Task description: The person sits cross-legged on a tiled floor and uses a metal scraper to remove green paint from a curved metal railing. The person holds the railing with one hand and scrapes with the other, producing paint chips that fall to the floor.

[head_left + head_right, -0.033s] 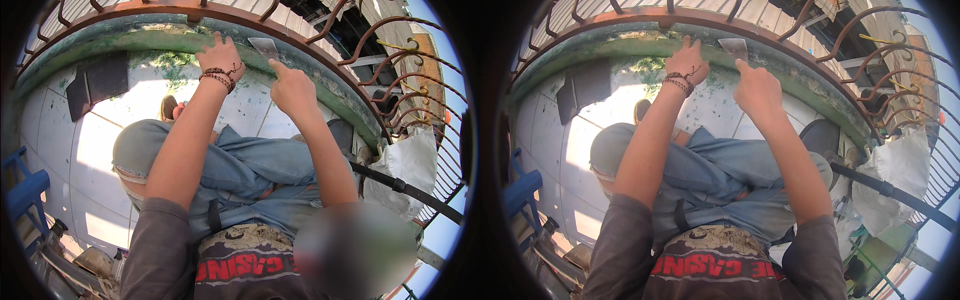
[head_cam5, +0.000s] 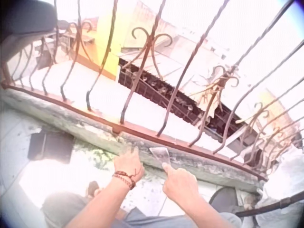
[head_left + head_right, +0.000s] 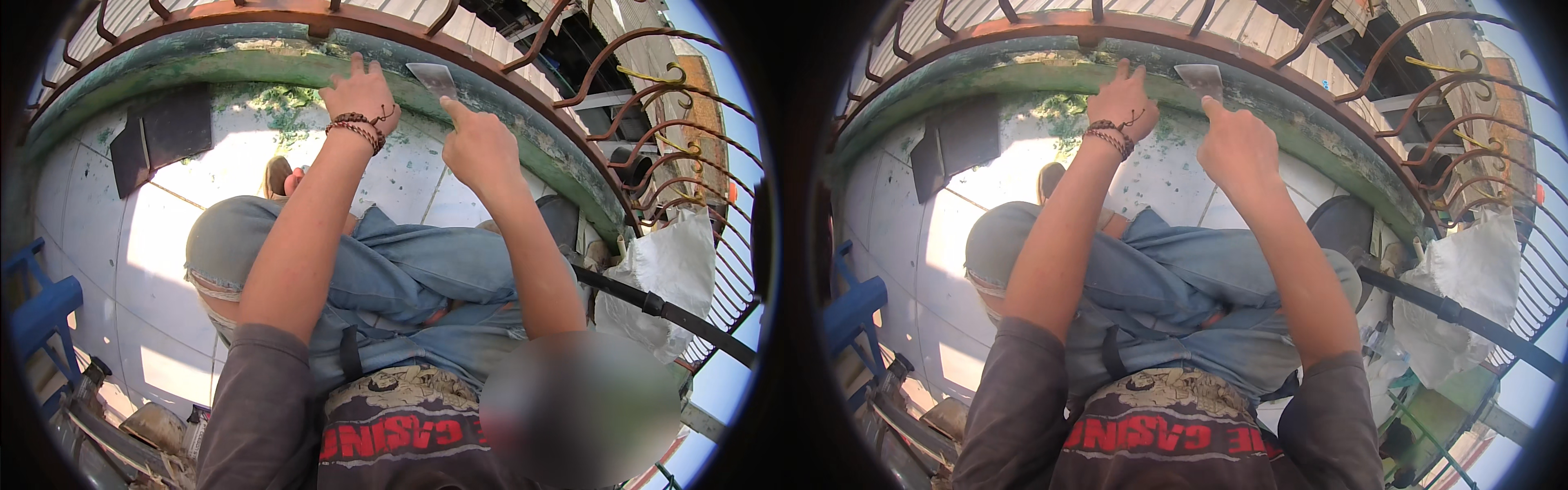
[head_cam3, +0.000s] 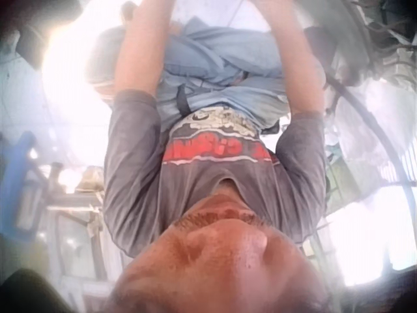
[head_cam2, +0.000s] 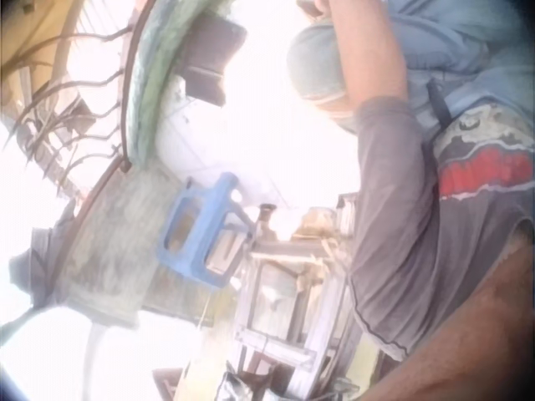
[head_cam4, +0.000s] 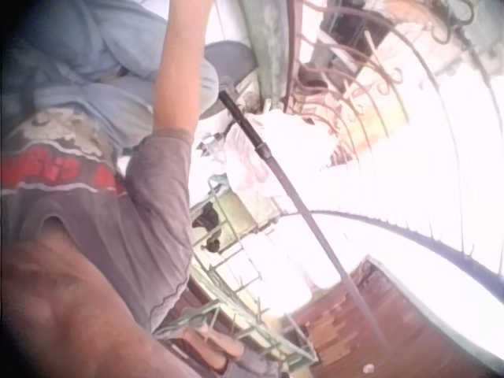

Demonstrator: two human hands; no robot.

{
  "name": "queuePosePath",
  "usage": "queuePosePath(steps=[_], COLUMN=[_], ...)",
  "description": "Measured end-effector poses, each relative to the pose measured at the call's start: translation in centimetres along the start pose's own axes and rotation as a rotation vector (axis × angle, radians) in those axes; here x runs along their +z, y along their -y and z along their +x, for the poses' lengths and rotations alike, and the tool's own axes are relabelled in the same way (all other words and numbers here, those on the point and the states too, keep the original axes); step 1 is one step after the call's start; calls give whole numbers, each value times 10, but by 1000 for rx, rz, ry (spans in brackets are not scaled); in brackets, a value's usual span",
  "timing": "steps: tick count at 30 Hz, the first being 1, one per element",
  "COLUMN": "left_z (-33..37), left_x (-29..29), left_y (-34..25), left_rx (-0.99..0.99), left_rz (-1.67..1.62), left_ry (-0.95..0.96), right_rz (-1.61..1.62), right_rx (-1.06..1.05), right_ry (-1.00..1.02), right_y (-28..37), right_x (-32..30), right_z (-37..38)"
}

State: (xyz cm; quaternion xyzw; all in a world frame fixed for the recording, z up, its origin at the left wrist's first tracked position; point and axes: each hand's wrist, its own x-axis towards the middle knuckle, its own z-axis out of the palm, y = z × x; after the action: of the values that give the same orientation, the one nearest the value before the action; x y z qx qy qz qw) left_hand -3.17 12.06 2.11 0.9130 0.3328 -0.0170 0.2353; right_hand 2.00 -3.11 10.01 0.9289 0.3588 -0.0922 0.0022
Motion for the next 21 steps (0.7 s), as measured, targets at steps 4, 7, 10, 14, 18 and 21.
queuePosePath(steps=[4, 7, 10, 14, 18, 21], left_z=[8, 11, 12, 18, 16, 17], left_x=[-9, -11, -13, -22, -23, -26], left_y=[0, 7, 18, 19, 22, 19], left_rx=[-73, -124, -125, -156, -185, -185], left_rz=[-51, -129, -154, -225, -237, -251], left_ry=[-17, -18, -109, -65, -74, -35], right_rz=[-58, -45, 12, 16, 34, -4], right_rx=[-12, -15, -15, 1, 22, 69], right_ry=[2, 26, -13, -76, -20, 1], right_y=[26, 32, 28, 26, 29, 32], right_x=[-6, -12, -7, 14, 11, 17], right_z=[-11, -6, -9, -3, -5, -12])
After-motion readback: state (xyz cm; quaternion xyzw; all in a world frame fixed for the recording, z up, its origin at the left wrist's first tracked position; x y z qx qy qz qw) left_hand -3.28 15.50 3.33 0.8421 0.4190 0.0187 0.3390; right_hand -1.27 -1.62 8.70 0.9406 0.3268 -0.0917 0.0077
